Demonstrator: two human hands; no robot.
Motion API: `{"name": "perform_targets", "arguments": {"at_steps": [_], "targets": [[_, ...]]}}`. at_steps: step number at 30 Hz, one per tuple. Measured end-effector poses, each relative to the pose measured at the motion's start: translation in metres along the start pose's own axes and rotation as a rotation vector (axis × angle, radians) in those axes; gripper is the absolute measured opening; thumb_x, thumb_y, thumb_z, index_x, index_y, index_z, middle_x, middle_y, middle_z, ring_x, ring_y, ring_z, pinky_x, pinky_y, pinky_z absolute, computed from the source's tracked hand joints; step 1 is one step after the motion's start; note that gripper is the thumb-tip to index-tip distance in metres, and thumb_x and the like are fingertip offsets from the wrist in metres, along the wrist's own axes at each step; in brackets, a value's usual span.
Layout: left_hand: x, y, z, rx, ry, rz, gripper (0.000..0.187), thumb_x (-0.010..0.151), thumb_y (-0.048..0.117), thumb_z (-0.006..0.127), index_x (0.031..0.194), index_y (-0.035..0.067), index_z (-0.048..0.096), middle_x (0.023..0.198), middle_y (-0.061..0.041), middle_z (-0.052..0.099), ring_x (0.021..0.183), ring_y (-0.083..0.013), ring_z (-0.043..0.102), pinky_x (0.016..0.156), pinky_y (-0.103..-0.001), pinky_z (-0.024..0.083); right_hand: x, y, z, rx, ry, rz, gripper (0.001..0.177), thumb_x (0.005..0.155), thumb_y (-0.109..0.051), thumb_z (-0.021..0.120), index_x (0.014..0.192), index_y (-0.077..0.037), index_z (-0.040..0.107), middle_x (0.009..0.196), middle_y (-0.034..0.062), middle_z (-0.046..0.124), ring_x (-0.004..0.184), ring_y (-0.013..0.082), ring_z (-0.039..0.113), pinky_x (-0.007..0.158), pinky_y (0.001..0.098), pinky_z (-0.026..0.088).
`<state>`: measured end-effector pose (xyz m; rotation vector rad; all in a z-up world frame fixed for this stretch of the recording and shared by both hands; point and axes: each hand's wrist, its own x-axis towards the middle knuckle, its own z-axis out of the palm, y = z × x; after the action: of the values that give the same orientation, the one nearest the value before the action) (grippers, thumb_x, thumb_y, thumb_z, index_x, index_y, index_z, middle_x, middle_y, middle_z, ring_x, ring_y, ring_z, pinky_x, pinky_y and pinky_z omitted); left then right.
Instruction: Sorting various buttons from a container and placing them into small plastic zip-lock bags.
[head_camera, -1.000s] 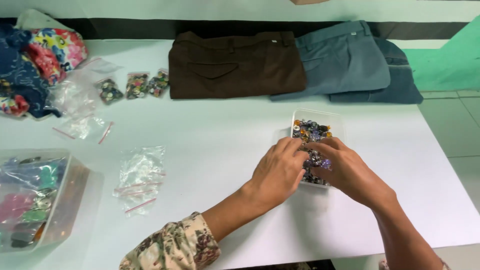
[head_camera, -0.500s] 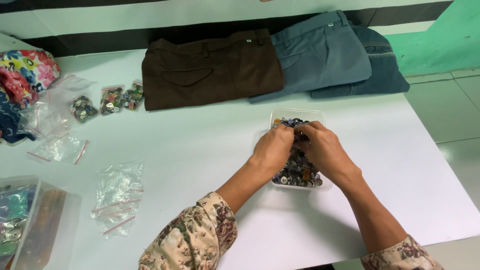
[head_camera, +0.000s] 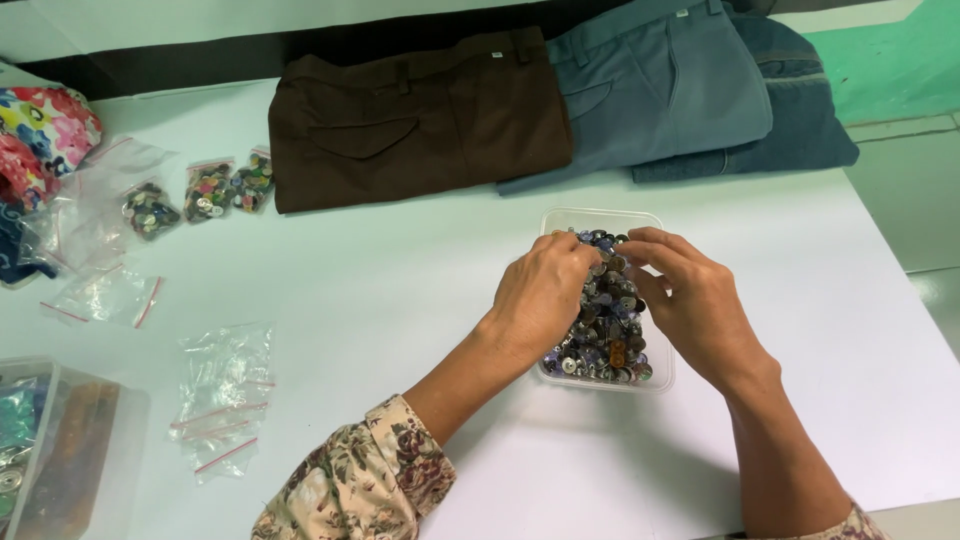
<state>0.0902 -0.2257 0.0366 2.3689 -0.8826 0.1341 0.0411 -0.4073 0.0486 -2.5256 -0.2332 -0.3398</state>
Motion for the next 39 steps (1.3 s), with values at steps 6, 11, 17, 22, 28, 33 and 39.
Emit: {"name": "perform_targets", "arguments": {"at_steps": [6,11,17,22,28,33,39], "targets": [[-0.002,-0.009,0.025,0.207,0.085,0.076,0.015,0.079,-0.010,0.075,0.088,0.002,0.078,0.102,-0.018,0.066,0.110,-0.0354,0.060,0.090,-0.046,0.049,-0.006,-0.002,-0.003,-0.266,-0.019,-0.032,0.015,0.090,-0.002,0.077,0.103,-0.008,0.079,0.106,0.0070,0.070,0.103,0.0193,0.068,0.077,0.0280,0.063],[-0.007,0.005,0.018,0.345,-0.003,0.026,0.007,0.077,0.001,0.081,0.082,0.005,0.079,0.115,-0.016,0.061,0.122,-0.0348,0.050,0.097,-0.048,0.037,-0.001,0.008,0.016,-0.391,-0.072,-0.082,0.015,0.089,-0.013,0.079,0.103,-0.017,0.080,0.106,0.0012,0.069,0.102,0.0152,0.058,0.083,0.0288,0.057],[-0.012,0.007,0.027,0.486,-0.092,-0.011,0.009,0.075,0.008,0.084,0.083,0.007,0.081,0.130,-0.016,0.059,0.133,-0.0341,0.042,0.108,-0.052,0.025,-0.005,0.014,0.044,-0.548,-0.133,-0.140,0.019,0.085,-0.020,0.081,0.104,-0.022,0.080,0.105,-0.0027,0.065,0.105,0.0164,0.052,0.083,0.0308,0.050],[-0.018,-0.001,0.031,0.428,-0.079,0.022,0.011,0.073,0.008,0.087,0.081,0.004,0.079,0.128,-0.020,0.058,0.134,-0.0384,0.042,0.110,-0.057,0.022,-0.007,0.011,0.044,-0.580,-0.181,-0.127,0.013,0.085,-0.022,0.080,0.098,-0.022,0.080,0.106,-0.0029,0.064,0.107,0.0165,0.051,0.084,0.0309,0.047],[-0.025,0.000,0.012,0.303,-0.040,0.010,0.014,0.076,0.011,0.085,0.085,0.002,0.079,0.131,-0.023,0.059,0.139,-0.0417,0.040,0.113,-0.064,0.018,-0.005,0.007,0.038,-0.532,-0.240,-0.060,0.010,0.090,-0.023,0.076,0.097,-0.021,0.081,0.107,-0.0027,0.067,0.110,0.0160,0.052,0.087,0.0293,0.045],[-0.030,-0.007,-0.002,0.010,0.025,-0.064,0.018,0.078,0.008,0.082,0.097,0.007,0.079,0.135,-0.021,0.059,0.142,-0.0429,0.040,0.114,-0.065,0.018,-0.002,-0.008,0.022,-0.216,-0.209,-0.038,0.015,0.096,-0.021,0.070,0.099,-0.011,0.082,0.107,0.0060,0.068,0.107,0.0219,0.057,0.087,0.0347,0.048],[-0.037,-0.011,-0.015,-0.120,0.063,-0.082,0.020,0.080,0.008,0.082,0.098,0.013,0.076,0.137,-0.019,0.060,0.143,-0.0405,0.041,0.115,-0.064,0.018,-0.002,-0.007,0.018,-0.025,-0.192,0.010,0.021,0.100,-0.022,0.066,0.099,-0.008,0.081,0.106,0.0092,0.069,0.107,0.0229,0.059,0.089,0.0353,0.050]]}}
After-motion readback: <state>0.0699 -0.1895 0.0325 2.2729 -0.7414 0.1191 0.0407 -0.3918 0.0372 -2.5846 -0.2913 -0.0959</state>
